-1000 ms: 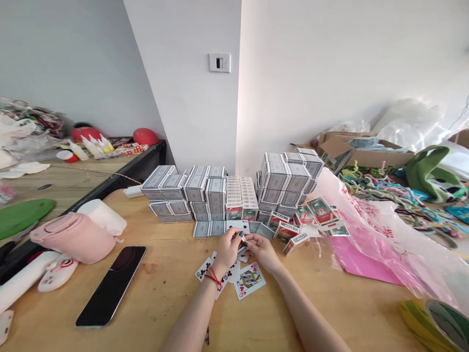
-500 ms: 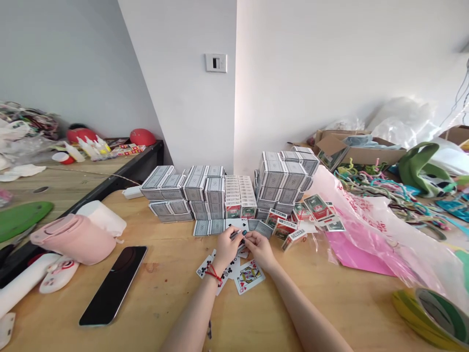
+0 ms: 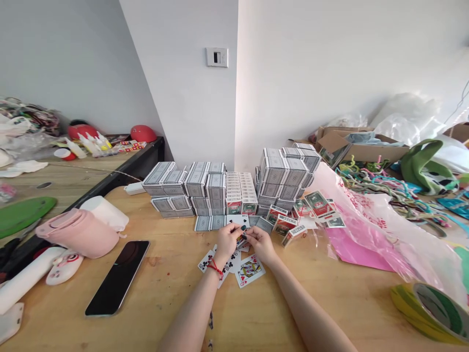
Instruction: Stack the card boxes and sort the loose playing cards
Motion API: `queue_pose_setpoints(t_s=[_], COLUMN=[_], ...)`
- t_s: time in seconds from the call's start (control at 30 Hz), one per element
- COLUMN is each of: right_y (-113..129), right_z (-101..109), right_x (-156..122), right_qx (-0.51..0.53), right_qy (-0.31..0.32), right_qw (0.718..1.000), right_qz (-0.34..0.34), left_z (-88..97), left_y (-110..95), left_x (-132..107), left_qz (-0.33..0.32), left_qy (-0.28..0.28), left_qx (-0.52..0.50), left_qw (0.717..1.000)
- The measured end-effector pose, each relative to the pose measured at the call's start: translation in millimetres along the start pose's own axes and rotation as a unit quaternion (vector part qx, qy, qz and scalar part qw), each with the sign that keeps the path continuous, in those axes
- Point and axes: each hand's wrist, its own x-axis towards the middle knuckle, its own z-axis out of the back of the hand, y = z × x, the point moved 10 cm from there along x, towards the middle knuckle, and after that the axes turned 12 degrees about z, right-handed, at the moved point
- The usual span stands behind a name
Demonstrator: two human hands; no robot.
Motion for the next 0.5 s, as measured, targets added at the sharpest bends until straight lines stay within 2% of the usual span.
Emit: queue_pose_setpoints(t_s=[0.17,0.33,0.5], right_y=[0.3,-1.8,2.1], right_z=[4.1,-1.9,-3.6], right_x=[1.5,-2.0,-3.1], right_qx=[-0.003,0.022,0.007], right_qy=[-0.014,0.003,0.013], right_qw=[1.0,0.999,0.999], right_qz=[0.01,-0.026,-0.032], left_z=[0.0,3.5,0.7], left_y=[-2.5,-7.0,-10.1], left_x=[-2.2,-6.1,-7.1], left_qz=[-0.012,-0.039,-0.055], left_qy=[-0.026,-0.054,-0.026], left_qx=[0.032,0.081,0.089], left_qw=[0.999,0.995,0.994])
